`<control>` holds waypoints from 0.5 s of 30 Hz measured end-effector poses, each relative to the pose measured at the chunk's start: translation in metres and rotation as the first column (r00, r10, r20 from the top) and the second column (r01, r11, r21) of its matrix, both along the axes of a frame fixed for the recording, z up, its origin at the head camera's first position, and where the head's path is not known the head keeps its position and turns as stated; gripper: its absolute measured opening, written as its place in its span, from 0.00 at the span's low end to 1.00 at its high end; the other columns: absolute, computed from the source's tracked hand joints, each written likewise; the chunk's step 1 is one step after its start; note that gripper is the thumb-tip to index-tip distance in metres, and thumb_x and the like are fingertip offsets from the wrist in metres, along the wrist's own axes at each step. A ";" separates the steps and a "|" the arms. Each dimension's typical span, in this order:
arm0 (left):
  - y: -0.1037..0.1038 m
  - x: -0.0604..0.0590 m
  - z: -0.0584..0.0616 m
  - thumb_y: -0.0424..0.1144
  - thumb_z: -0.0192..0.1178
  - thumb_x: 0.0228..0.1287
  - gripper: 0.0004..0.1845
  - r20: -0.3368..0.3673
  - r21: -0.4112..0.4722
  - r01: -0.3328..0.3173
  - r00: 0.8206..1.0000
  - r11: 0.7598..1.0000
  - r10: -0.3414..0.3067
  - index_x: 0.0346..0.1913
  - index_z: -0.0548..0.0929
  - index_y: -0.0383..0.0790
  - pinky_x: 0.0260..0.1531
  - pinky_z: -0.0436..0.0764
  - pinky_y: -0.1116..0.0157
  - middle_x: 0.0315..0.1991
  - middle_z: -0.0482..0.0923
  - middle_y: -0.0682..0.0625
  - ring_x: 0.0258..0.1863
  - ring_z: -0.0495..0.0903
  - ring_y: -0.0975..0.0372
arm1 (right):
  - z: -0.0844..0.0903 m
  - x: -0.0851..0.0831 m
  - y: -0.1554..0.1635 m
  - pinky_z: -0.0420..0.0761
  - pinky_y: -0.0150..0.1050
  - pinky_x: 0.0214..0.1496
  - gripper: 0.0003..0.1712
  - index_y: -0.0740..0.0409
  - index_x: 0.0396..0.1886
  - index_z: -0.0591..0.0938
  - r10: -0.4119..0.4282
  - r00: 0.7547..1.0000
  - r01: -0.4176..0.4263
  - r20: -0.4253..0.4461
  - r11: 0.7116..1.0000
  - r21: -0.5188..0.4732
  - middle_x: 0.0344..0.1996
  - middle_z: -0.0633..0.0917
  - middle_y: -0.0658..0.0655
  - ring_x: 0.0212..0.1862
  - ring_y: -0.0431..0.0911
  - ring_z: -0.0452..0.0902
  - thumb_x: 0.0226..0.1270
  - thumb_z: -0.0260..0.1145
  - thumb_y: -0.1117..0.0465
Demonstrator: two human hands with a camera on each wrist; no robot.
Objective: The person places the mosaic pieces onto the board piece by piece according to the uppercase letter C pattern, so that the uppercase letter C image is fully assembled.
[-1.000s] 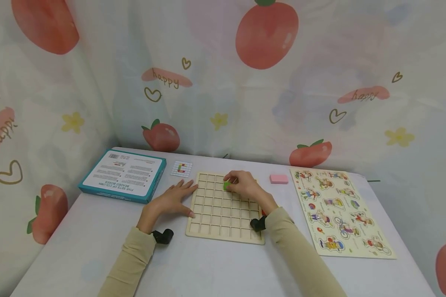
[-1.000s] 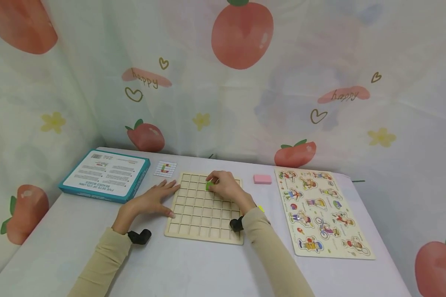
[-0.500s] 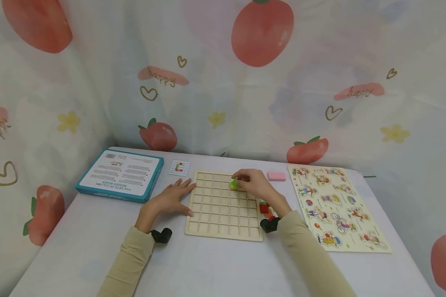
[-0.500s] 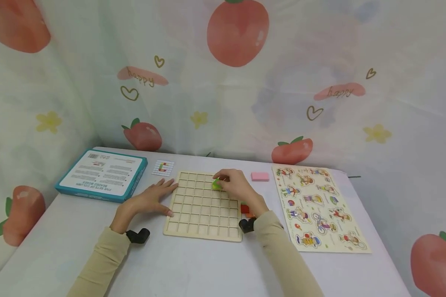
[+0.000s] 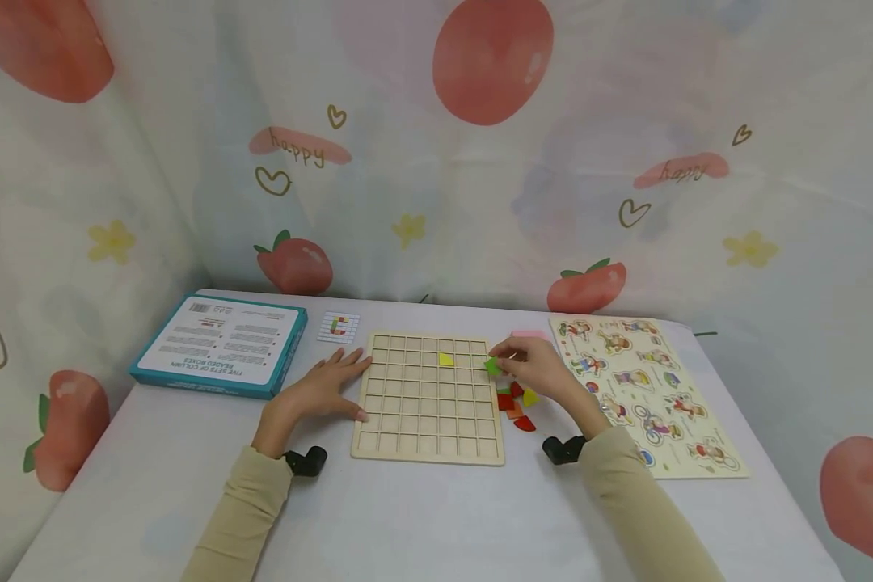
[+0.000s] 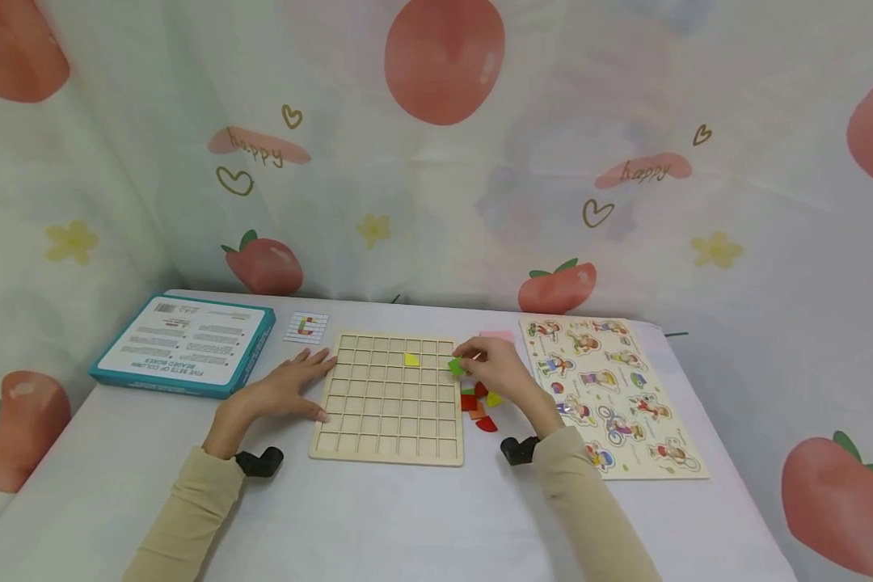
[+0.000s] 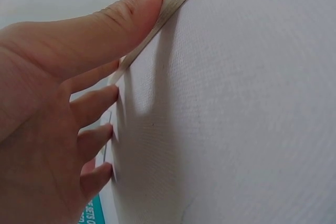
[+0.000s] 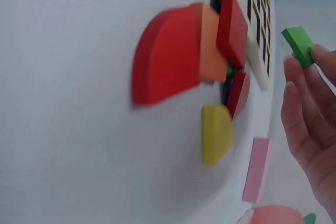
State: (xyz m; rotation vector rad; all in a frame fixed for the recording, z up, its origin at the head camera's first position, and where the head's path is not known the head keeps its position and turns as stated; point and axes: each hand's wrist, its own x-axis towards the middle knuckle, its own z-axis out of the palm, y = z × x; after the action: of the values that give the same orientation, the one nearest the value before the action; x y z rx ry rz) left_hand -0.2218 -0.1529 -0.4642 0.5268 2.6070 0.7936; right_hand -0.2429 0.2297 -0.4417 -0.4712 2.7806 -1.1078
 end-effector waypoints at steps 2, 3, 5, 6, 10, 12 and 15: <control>0.000 0.000 0.000 0.49 0.78 0.55 0.54 0.000 -0.002 0.001 1.000 1.000 -0.001 0.81 0.60 0.40 0.80 0.41 0.38 0.83 0.48 0.39 0.83 0.39 0.39 | -0.003 0.000 0.007 0.83 0.33 0.38 0.09 0.62 0.48 0.88 -0.013 1.000 0.014 -0.007 1.000 0.013 0.42 0.89 0.59 0.38 0.49 0.82 0.72 0.67 0.66; 0.000 0.000 0.000 0.49 0.78 0.55 0.54 0.000 -0.004 0.001 1.000 1.000 -0.001 0.81 0.60 0.39 0.80 0.41 0.38 0.83 0.48 0.39 0.83 0.39 0.39 | -0.005 0.001 0.010 0.83 0.33 0.38 0.09 0.61 0.48 0.88 -0.025 1.000 0.025 0.001 1.000 0.019 0.42 0.89 0.59 0.38 0.49 0.81 0.72 0.67 0.66; 0.000 0.000 0.000 0.49 0.78 0.55 0.54 0.001 -0.007 0.000 1.000 1.000 0.000 0.81 0.60 0.39 0.80 0.42 0.38 0.83 0.48 0.39 0.83 0.39 0.39 | -0.008 0.001 0.015 0.82 0.34 0.38 0.09 0.61 0.48 0.88 -0.045 0.999 0.045 0.023 0.999 0.023 0.42 0.89 0.59 0.38 0.48 0.80 0.72 0.67 0.65; 0.000 0.000 -0.001 0.49 0.78 0.55 0.54 0.002 -0.009 0.000 1.000 1.000 0.000 0.81 0.59 0.39 0.80 0.42 0.38 0.83 0.48 0.39 0.83 0.39 0.39 | -0.009 0.001 0.017 0.82 0.35 0.39 0.09 0.62 0.48 0.88 -0.051 0.998 0.050 0.033 0.998 0.025 0.42 0.89 0.59 0.38 0.48 0.80 0.72 0.66 0.65; 0.000 0.000 -0.001 0.49 0.78 0.56 0.54 0.001 -0.013 0.000 1.000 1.000 0.000 0.81 0.59 0.40 0.80 0.42 0.38 0.83 0.48 0.39 0.83 0.39 0.39 | -0.015 0.002 0.023 0.82 0.34 0.42 0.10 0.60 0.49 0.87 -0.056 0.997 0.053 0.051 0.997 0.057 0.43 0.88 0.59 0.40 0.48 0.80 0.72 0.67 0.64; 0.000 0.000 -0.001 0.49 0.77 0.56 0.54 0.000 -0.015 0.003 1.000 1.000 -0.003 0.81 0.59 0.40 0.80 0.42 0.38 0.83 0.48 0.39 0.83 0.39 0.39 | -0.017 0.002 0.024 0.82 0.35 0.43 0.10 0.59 0.49 0.88 -0.060 0.997 0.056 0.048 0.996 0.076 0.44 0.89 0.58 0.40 0.48 0.81 0.71 0.69 0.64; 0.000 0.000 0.000 0.50 0.77 0.56 0.54 -0.001 -0.016 0.003 1.000 1.000 -0.003 0.81 0.59 0.40 0.80 0.42 0.38 0.83 0.48 0.39 0.83 0.39 0.39 | -0.018 0.004 0.024 0.82 0.34 0.41 0.10 0.57 0.49 0.88 -0.060 0.997 0.056 0.043 0.995 0.085 0.45 0.89 0.56 0.39 0.47 0.81 0.69 0.70 0.63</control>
State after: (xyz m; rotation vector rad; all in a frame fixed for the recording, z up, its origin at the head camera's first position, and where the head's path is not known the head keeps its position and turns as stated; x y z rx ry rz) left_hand -0.2223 -0.1526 -0.4643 0.5267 2.6105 0.7706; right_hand -0.2391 0.2534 -0.4596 -0.3536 2.8049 -0.9947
